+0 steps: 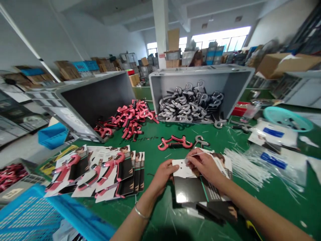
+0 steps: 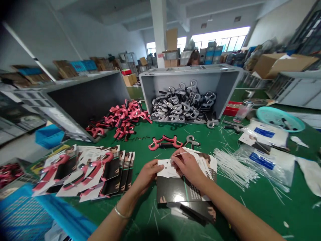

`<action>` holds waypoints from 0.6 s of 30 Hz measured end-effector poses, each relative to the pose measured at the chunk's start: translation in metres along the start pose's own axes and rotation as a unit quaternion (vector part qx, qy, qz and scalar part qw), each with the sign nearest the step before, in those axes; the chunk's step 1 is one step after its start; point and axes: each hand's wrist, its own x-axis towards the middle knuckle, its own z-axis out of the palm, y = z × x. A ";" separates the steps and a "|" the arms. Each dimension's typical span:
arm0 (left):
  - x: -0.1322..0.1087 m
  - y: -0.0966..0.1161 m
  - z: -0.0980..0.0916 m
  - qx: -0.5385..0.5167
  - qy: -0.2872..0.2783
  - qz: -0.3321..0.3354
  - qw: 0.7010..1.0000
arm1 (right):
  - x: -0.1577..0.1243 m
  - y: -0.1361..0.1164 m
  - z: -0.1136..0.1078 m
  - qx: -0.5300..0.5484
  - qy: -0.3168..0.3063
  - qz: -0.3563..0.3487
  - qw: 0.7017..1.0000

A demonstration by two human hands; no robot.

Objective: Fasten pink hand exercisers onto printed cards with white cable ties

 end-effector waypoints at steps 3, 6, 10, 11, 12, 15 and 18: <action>0.004 -0.006 -0.003 -0.052 0.042 0.017 0.998 | -0.002 0.010 0.004 -0.050 -0.018 -0.016 0.998; 0.005 -0.017 -0.004 -0.081 0.084 0.045 0.992 | -0.003 0.014 0.003 -0.096 -0.012 -0.036 0.995; 0.006 -0.030 0.000 -0.087 0.041 0.056 0.994 | -0.002 0.013 0.007 -0.184 -0.011 -0.079 0.980; 0.007 -0.032 0.002 -0.090 0.034 0.059 0.994 | -0.002 0.012 0.009 -0.203 -0.015 -0.082 0.976; 0.008 -0.033 0.003 -0.092 0.035 0.062 0.993 | -0.002 0.012 0.010 -0.216 -0.020 -0.082 0.973; 0.012 -0.034 0.005 -0.103 0.059 0.066 0.991 | -0.002 0.011 0.012 -0.212 -0.011 -0.087 0.973; 0.010 -0.032 0.007 -0.107 0.067 0.071 0.989 | -0.004 0.013 0.010 -0.187 0.017 -0.088 0.978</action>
